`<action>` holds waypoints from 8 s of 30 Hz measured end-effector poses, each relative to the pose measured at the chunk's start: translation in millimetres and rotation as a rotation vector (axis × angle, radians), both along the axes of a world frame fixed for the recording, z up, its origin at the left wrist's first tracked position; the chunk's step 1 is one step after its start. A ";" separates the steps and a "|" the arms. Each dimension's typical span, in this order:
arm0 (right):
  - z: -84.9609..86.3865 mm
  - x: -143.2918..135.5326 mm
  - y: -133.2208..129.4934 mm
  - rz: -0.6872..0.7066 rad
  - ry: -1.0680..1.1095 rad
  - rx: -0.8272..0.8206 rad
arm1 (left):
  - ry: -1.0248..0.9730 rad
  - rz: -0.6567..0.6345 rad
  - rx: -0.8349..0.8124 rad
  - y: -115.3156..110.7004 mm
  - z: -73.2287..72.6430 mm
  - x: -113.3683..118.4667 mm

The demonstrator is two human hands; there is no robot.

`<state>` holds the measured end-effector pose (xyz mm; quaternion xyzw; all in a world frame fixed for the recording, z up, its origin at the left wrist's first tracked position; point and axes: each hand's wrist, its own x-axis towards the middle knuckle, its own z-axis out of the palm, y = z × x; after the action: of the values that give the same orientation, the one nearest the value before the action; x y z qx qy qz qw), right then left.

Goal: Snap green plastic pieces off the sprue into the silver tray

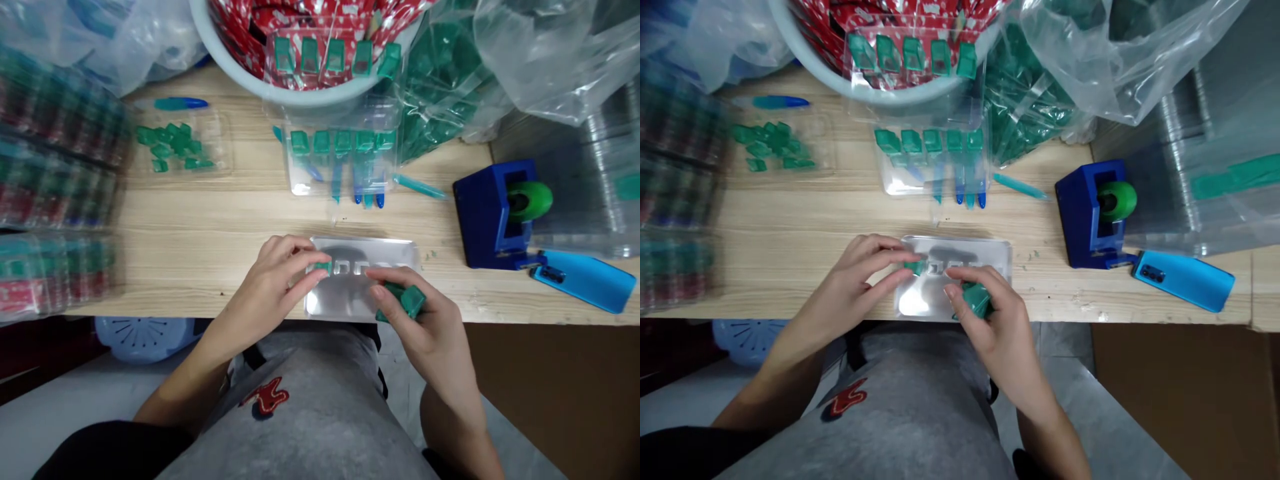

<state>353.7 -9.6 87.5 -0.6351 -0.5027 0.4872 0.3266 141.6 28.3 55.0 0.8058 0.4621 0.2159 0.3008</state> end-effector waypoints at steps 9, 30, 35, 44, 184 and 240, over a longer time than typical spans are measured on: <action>-12.1 2.4 -3.4 0.011 0.691 -0.333 | 0.130 -0.034 0.180 -4.3 -3.7 3.5; -0.2 -1.1 -11.6 0.007 0.231 0.159 | -0.476 -0.015 -0.267 -9.0 33.7 28.3; -1.8 2.2 -9.7 0.041 0.325 0.146 | -0.571 -0.104 -0.370 -5.0 36.1 27.4; 1.8 -2.7 -3.6 -0.035 0.301 0.032 | -0.468 -0.087 -0.087 -2.1 27.8 32.7; 0.0 -10.1 -8.6 -0.095 -0.031 0.281 | 0.054 -0.063 0.476 -13.5 32.1 51.0; -5.6 14.0 -24.0 -0.118 -0.154 0.347 | -0.296 0.300 0.214 -8.5 14.4 35.2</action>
<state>367.6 -33.6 82.0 -0.6329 -0.5644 0.3233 0.4200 176.8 19.8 69.4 0.7152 0.5019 0.4216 0.2426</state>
